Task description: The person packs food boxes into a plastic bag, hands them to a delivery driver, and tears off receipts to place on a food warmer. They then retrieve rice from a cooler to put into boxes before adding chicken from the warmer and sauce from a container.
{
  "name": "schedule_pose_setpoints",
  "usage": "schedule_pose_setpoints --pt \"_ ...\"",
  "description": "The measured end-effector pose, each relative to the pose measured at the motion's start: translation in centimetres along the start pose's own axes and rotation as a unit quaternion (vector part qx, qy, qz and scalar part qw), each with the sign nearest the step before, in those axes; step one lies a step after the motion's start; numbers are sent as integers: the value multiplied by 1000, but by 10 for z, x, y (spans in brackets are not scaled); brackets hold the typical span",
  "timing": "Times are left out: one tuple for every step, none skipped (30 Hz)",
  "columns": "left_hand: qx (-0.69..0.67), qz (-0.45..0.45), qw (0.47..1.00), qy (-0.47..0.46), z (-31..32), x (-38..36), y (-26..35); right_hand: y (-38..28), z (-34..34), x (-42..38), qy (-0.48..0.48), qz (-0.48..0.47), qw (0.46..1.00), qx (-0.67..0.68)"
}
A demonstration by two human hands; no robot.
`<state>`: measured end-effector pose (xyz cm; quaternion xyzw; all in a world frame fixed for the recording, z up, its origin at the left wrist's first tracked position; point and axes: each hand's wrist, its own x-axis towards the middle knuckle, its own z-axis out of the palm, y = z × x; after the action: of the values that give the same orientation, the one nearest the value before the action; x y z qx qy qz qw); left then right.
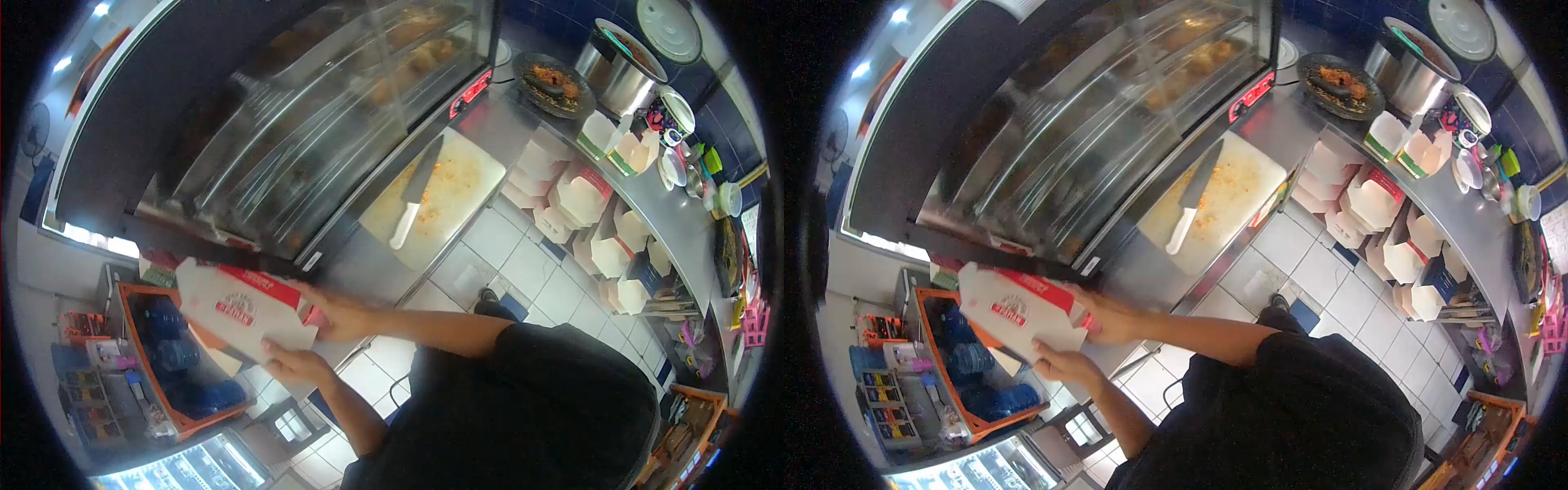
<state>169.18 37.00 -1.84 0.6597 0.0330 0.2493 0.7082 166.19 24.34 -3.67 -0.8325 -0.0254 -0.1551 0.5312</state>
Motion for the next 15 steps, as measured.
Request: schedule_pose_setpoints --pt "-29 -1 999 34 -2 -8 2 -2 -3 -10 67 -140 983 98" --pt "-33 1 999 23 -4 -20 6 -4 -8 -20 78 -140 983 95" --pt "-55 52 997 9 -6 -34 13 -10 -15 -28 28 -98 974 204" --pt "-78 102 992 -7 0 -49 25 -14 -23 -36 -21 -56 949 310" --pt "-72 147 987 -7 21 -78 63 -13 -30 -46 -6 -59 950 307" --pt "-97 145 985 -4 28 -94 65 -11 -41 -57 32 -74 947 311" --pt "-124 135 983 -4 35 -115 68 -8 -60 -70 73 -86 944 309" --pt "-143 120 979 -78 42 -139 75 -4 -80 -85 109 -76 932 337" --pt "-161 103 970 -151 53 -164 88 4 -106 -107 129 -68 935 322" --pt "-178 71 967 -171 69 -192 93 12 -131 -129 169 -65 912 368" --pt "-186 60 964 -182 70 -218 90 17 -153 -150 204 -66 885 414" --pt "-67 66 950 -299 67 -244 80 43 -173 -173 243 -20 884 398" --pt "58 75 908 -409 65 -266 76 45 -211 -197 327 -134 855 380" --pt "-36 104 869 -482 80 -295 84 33 -265 -237 380 -77 886 253" --pt "-131 128 819 -544 97 -323 94 59 -286 -281 439 -14 858 264"
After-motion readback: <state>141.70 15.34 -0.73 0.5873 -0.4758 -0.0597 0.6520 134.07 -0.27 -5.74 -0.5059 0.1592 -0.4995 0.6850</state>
